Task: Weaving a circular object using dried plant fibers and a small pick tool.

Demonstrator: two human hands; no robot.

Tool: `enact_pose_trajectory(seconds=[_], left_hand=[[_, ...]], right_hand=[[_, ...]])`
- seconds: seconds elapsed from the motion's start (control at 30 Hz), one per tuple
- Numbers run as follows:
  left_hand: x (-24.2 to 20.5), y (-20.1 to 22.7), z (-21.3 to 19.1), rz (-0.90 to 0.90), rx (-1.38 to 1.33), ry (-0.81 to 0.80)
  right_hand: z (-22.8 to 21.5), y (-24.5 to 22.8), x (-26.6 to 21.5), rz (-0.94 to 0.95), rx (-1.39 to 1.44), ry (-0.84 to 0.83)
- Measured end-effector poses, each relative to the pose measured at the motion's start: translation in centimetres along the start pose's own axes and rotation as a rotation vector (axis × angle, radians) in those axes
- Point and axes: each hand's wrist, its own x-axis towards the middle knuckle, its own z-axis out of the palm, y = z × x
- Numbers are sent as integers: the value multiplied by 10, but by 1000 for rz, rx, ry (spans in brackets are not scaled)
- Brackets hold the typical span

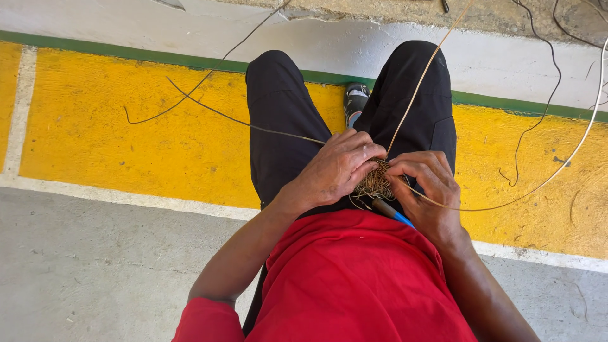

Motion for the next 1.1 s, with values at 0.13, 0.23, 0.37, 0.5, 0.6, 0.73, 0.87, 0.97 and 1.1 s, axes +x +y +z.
enact_pose_trajectory(seconds=[0.13, 0.23, 0.37, 0.5, 0.6, 0.73, 0.87, 0.97, 1.1], left_hand=[[0, 0, 1, 17, 2, 9], [0, 8, -1, 31, 18, 20], [1, 14, -5, 86, 62, 24], [-1, 14, -6, 89, 100, -17], [-6, 26, -11, 131, 132, 20], [-16, 35, -7, 51, 250, 85], [-26, 41, -3, 40, 297, 56], [-33, 51, -3, 114, 323, 97], [-41, 50, 5, 171, 343, 98]], right_hand=[[4, 3, -1, -7, -28, 13], [7, 4, -2, -28, -58, 37], [11, 4, -2, -28, -41, 70], [17, 9, -10, -34, -9, 93], [17, 8, -13, -15, 15, 121], [12, 5, -17, -31, 47, 97], [3, 7, -20, -9, 145, 48], [-28, 24, -2, -2, 299, -242], [-28, 47, 18, 200, 368, -350]])
